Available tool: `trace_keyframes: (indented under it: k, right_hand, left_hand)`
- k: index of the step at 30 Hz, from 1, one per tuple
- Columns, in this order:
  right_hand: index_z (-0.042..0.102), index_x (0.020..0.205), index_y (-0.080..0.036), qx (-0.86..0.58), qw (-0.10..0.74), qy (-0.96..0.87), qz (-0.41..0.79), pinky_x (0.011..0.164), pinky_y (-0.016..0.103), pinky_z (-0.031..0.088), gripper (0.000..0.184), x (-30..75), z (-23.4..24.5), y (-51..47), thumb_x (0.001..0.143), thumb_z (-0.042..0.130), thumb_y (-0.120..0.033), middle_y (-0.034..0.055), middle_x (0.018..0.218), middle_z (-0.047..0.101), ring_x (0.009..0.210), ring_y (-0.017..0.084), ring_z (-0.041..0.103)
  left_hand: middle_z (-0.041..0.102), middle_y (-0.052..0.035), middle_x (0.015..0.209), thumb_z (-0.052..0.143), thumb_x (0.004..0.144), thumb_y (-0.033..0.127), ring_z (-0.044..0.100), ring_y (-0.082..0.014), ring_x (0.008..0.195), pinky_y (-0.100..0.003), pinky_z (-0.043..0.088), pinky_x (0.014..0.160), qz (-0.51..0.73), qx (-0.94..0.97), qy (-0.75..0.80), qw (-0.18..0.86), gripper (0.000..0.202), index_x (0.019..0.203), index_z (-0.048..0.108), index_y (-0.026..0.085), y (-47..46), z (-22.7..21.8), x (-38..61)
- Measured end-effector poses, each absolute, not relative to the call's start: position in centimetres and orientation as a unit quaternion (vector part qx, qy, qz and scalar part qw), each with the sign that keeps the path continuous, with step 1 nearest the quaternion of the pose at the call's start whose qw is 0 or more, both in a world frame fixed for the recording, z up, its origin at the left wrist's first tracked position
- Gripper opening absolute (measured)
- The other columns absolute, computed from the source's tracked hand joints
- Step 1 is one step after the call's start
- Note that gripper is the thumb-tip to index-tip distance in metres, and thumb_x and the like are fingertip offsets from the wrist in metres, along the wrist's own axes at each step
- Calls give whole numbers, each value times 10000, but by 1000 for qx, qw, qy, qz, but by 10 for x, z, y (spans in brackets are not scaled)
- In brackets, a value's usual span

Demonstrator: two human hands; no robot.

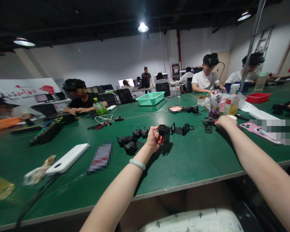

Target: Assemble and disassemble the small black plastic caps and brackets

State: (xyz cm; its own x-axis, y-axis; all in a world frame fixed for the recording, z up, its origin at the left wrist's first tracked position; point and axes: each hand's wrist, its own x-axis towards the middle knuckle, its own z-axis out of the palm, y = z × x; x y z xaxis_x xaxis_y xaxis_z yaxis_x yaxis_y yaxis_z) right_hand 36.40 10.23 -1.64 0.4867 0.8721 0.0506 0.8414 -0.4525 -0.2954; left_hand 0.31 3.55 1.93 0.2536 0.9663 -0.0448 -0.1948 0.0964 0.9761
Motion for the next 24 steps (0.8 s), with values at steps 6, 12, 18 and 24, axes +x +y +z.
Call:
trace_keyframes:
  k: [6,12,18,24]
  right_hand:
    - [597,936,-110,-841,199,-504,0,654,350,426,382,344,6,93,681,485,-372,192,924,573,851,289,556]
    - [594,864,-173,-733,218,-637,-96,634,277,407,270,286,25,67,703,421,-305,101,885,579,801,221,559]
    - [561,796,-188,-641,192,-733,-122,583,243,381,225,248,23,50,684,414,-316,54,805,552,739,184,550]
    - [536,775,-191,-605,169,-764,-145,553,244,354,195,245,19,47,667,413,-296,46,789,531,709,180,544]
  left_hand:
    - [362,55,438,374,643,452,331,-52,320,-166,249,333,473,440,352,678,285,653,395,169,36,21,-2]
    - [430,56,552,463,636,341,404,-59,380,-148,255,345,457,494,309,672,351,953,387,212,31,20,2]
    - [491,57,584,516,650,257,471,-71,431,-116,260,344,453,563,291,627,500,1090,277,271,36,8,6]
    - [546,51,553,564,653,257,443,-53,371,-135,309,366,430,658,324,526,590,1149,245,227,38,1,6]
